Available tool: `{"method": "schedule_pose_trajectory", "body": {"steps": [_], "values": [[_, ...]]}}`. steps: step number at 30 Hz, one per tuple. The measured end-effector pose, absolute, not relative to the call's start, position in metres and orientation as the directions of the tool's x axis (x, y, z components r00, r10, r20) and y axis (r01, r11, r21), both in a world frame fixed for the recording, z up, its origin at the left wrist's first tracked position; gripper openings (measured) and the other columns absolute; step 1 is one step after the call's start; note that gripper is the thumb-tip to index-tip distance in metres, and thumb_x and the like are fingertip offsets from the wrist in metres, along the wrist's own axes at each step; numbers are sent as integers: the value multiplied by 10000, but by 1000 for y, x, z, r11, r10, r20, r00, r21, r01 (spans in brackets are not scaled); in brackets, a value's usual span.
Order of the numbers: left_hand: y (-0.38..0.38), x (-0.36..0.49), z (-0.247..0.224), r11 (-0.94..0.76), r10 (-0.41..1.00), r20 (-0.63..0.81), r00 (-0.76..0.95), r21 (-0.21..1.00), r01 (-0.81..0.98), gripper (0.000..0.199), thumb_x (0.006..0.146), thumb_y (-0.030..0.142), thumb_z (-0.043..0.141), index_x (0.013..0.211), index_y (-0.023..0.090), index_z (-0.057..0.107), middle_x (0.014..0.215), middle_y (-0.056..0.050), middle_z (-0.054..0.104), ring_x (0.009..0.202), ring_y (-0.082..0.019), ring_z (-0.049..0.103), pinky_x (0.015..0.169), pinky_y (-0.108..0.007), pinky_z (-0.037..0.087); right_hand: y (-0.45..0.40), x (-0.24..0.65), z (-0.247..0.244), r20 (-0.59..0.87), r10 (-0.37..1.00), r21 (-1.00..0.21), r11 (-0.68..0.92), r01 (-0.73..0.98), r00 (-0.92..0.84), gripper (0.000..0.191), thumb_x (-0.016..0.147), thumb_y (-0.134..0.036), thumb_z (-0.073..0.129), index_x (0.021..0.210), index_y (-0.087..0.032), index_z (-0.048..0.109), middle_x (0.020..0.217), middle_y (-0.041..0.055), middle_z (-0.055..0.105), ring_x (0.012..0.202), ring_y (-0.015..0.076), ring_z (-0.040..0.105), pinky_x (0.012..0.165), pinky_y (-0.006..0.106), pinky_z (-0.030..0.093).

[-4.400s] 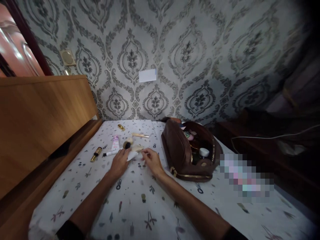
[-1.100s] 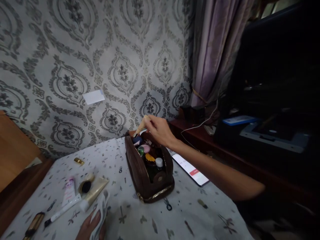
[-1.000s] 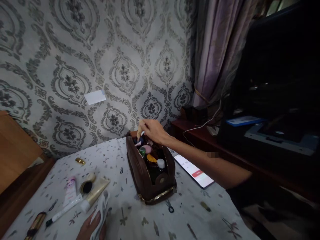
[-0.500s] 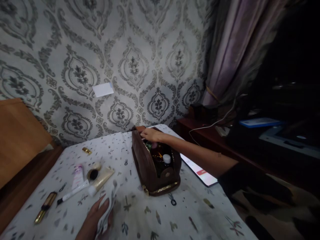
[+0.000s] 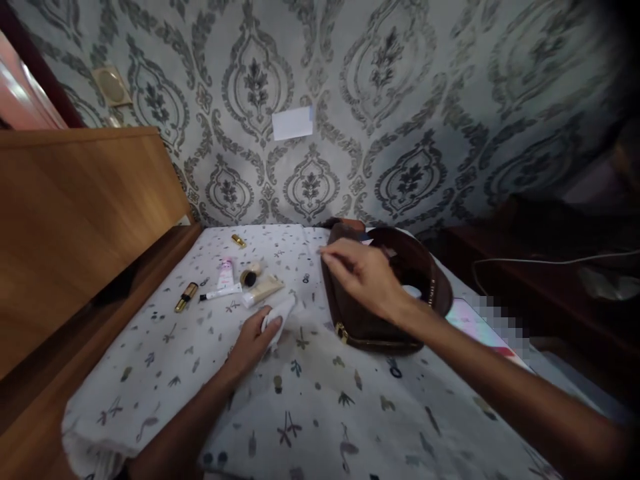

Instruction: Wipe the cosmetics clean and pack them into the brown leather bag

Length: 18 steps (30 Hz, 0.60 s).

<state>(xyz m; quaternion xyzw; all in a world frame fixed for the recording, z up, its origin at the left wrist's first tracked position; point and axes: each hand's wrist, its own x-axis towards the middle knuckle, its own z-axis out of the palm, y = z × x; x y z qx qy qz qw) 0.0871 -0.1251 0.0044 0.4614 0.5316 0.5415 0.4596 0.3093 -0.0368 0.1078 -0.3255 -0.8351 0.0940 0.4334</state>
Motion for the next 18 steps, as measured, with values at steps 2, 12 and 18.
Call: {"method": "schedule_pose_trajectory", "body": {"steps": [2, 12, 18], "values": [[-117, 77, 8, -157, 960, 220, -171, 934, 322, 180, 866, 380, 626, 845, 209, 679, 740, -23, 623, 800, -221, 607, 724, -275, 471, -43, 282, 87, 572, 691, -557, 723, 409, -443, 244, 897, -253, 493, 947, -160, 713, 938, 81, 730, 837, 192, 653, 778, 314, 496], [-66, 44, -22, -66, 947, 320, -42, 321, 945, 381, 842, 85, 555, 1221, 134, 548, 1136, -156, 614, 1101, -296, 548, 933, -405, 442, -28, 208, -22, -105, 986, -993, -112, -45, -132, 212, 719, -256, 652, 906, -158, 662, 934, 91, 659, 753, 189, 647, 580, 285, 525], [-82, 37, -19, -388, 887, 429, 169, 498, 775, 392, 942, 281, 508, 1313, 162, 474, 1207, -136, 589, 1129, -258, 556, 973, -379, 453, -41, 210, -32, -153, 974, -925, -201, -324, -167, 337, 713, -464, 713, 892, -195, 615, 847, 47, 690, 722, 170, 674, 596, 259, 543]]}}
